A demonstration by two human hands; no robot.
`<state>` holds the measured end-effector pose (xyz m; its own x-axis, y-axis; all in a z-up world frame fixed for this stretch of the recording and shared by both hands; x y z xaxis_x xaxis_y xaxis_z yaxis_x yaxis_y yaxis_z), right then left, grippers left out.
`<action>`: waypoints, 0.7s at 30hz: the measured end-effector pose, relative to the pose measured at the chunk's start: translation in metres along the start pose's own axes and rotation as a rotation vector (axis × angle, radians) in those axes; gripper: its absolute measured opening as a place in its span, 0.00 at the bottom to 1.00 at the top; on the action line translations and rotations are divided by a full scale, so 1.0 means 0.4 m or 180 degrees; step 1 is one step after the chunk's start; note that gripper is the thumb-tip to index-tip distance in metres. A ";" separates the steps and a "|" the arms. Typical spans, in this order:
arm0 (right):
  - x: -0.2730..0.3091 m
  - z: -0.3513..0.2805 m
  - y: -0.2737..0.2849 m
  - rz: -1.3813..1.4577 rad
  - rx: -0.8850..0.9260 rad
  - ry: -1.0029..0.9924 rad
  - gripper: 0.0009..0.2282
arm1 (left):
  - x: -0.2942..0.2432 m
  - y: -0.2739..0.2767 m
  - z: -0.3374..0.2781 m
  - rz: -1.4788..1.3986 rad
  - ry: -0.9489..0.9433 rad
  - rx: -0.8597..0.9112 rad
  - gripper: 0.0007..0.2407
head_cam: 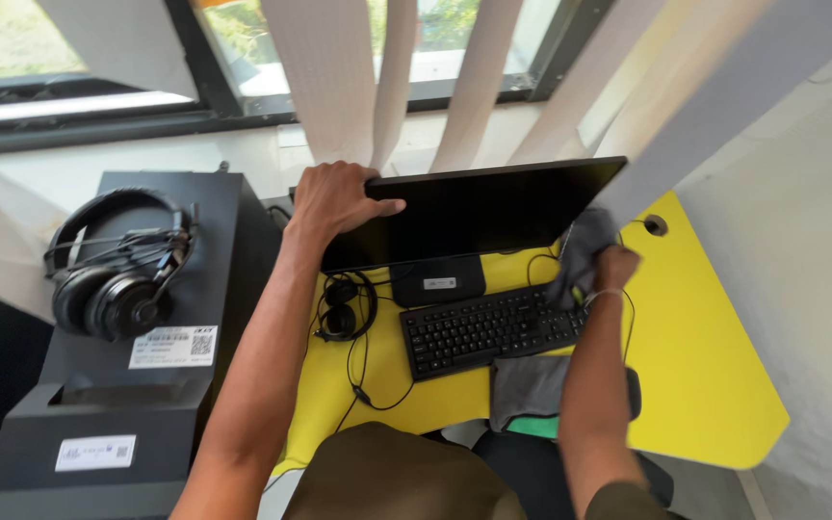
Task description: The person wipes down computer towers, monitors, keyboards, mice, and desk surfaces using a cloth, moving items aside and lifting peripherals to reach different areas of the workstation.
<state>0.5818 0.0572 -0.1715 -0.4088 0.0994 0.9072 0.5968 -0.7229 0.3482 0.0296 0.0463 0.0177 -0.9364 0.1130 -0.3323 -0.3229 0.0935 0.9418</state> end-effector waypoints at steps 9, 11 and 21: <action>0.012 0.217 0.285 0.0205 0.0067 0.0260 0.11 | -0.008 -0.002 -0.003 0.0174 -0.0111 -0.0141 0.33; -0.013 0.234 0.354 -0.0023 0.0046 0.0398 0.11 | -0.007 0.001 0.001 0.0129 -0.0077 -0.0083 0.33; 0.006 0.096 0.410 0.0724 -0.0190 -0.0174 0.10 | -0.023 0.027 -0.012 0.0026 0.0085 0.0264 0.28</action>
<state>0.7054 -0.0349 -0.1031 -0.2297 -0.0350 0.9726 0.6268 -0.7698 0.1203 0.0339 0.0415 0.0309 -0.9427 0.0878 -0.3220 -0.3038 0.1742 0.9367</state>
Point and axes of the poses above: each hand's wrist, its own z-axis towards the middle knuckle, its own y-axis out of the back of the hand, x = y × z, the point moved 4 cm from there along z, towards the middle knuckle, and after that the axes turned 5 degrees about z, right-handed, at the moved point
